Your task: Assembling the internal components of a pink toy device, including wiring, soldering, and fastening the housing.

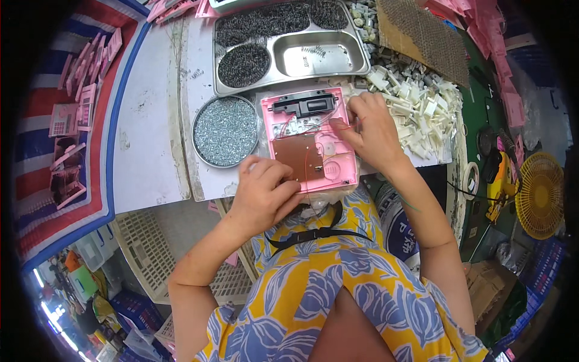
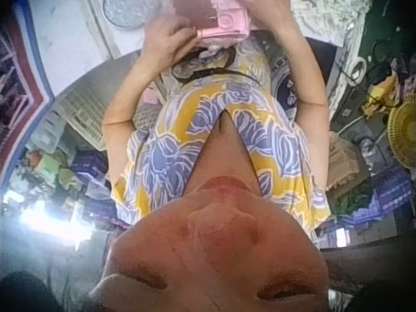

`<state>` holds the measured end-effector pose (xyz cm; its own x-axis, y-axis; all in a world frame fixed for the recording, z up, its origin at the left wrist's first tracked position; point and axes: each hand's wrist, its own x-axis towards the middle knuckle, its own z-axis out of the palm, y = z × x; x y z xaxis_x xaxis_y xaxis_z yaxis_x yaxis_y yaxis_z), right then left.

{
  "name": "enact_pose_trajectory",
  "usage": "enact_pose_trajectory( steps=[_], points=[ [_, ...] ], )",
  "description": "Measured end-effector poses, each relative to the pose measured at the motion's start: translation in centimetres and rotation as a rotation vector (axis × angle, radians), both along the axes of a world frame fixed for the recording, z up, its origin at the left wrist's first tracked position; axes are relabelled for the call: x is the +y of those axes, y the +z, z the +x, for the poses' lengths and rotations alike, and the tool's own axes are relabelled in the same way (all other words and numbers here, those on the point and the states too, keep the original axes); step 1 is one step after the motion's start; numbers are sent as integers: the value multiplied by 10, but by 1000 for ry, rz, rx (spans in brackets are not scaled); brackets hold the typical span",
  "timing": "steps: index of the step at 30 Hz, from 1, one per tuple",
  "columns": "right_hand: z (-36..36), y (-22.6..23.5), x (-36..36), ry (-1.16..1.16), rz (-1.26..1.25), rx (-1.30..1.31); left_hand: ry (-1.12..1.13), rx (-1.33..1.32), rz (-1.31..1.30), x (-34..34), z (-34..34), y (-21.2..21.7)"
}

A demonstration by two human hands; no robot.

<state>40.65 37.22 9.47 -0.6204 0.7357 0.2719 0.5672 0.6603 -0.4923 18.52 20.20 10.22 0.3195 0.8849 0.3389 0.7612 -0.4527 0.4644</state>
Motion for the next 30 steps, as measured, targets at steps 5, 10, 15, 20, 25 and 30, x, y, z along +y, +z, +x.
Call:
enact_pose_trajectory(
  steps=[5,10,15,20,25,30],
  points=[
    [23,27,0,52,-292,-256,-8,-25,-117,-12,-1,20],
    [58,51,-36,84,-771,-96,162,-62,-191,6,13,26],
    [53,57,-55,80,-790,-14,-13,-24,-76,46,40,9],
    [54,39,-55,62,-436,-181,-16,-130,-72,50,58,3],
    [58,61,-62,187,-1055,138,-111,-10,-12,45,62,4],
    [50,53,-45,371,-579,327,-271,-61,44,9,61,25]
  ],
)
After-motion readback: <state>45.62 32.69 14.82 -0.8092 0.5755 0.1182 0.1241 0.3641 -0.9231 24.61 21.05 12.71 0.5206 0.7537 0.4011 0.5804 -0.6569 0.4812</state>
